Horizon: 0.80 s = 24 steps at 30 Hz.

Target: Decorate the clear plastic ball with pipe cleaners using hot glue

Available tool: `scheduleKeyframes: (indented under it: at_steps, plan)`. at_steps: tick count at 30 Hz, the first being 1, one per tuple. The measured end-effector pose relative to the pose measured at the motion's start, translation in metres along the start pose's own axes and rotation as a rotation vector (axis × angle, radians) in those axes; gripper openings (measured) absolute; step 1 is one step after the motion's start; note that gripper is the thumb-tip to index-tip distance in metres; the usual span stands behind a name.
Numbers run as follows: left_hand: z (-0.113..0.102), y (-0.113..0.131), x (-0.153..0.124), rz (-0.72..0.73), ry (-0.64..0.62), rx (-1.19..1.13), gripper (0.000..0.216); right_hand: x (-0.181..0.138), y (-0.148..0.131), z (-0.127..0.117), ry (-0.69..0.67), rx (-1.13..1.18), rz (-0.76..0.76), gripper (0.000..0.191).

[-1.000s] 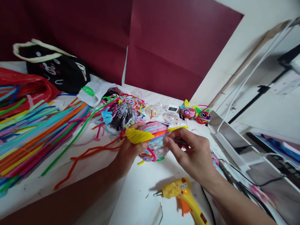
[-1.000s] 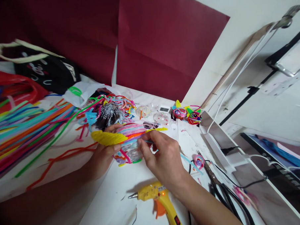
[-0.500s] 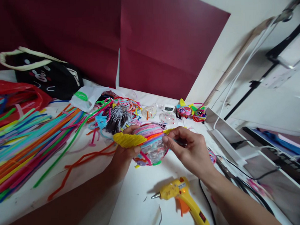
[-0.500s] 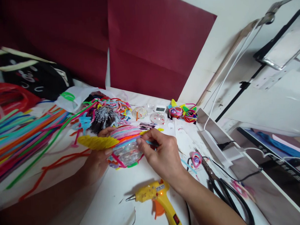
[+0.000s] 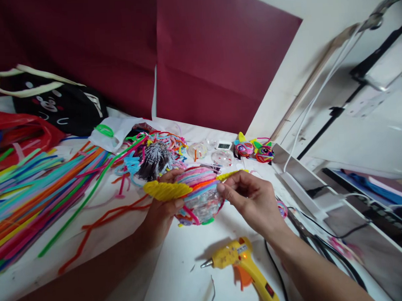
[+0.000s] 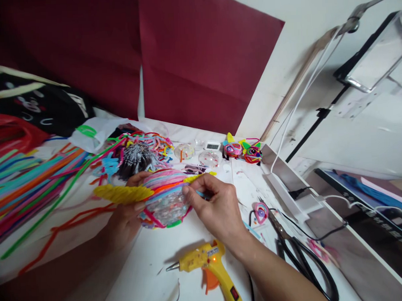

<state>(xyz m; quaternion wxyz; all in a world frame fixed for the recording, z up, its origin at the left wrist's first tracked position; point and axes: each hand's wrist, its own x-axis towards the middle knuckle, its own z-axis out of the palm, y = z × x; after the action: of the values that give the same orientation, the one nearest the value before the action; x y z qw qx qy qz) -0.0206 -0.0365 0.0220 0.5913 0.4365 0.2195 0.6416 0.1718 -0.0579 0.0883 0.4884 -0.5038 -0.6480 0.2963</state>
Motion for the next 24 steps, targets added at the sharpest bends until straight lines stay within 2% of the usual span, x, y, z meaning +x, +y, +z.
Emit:
scheduleKeyframes:
  at_steps: [11, 24]
  plan:
    - [0.001, 0.004, -0.004, -0.059, 0.011, -0.058, 0.049, -0.006, -0.003, 0.0, -0.013, 0.056, 0.008, 0.024]
    - [0.005, 0.009, -0.002, -0.041, -0.001, -0.078, 0.044, -0.013, -0.006, -0.002, -0.006, 0.04, -0.025, 0.017]
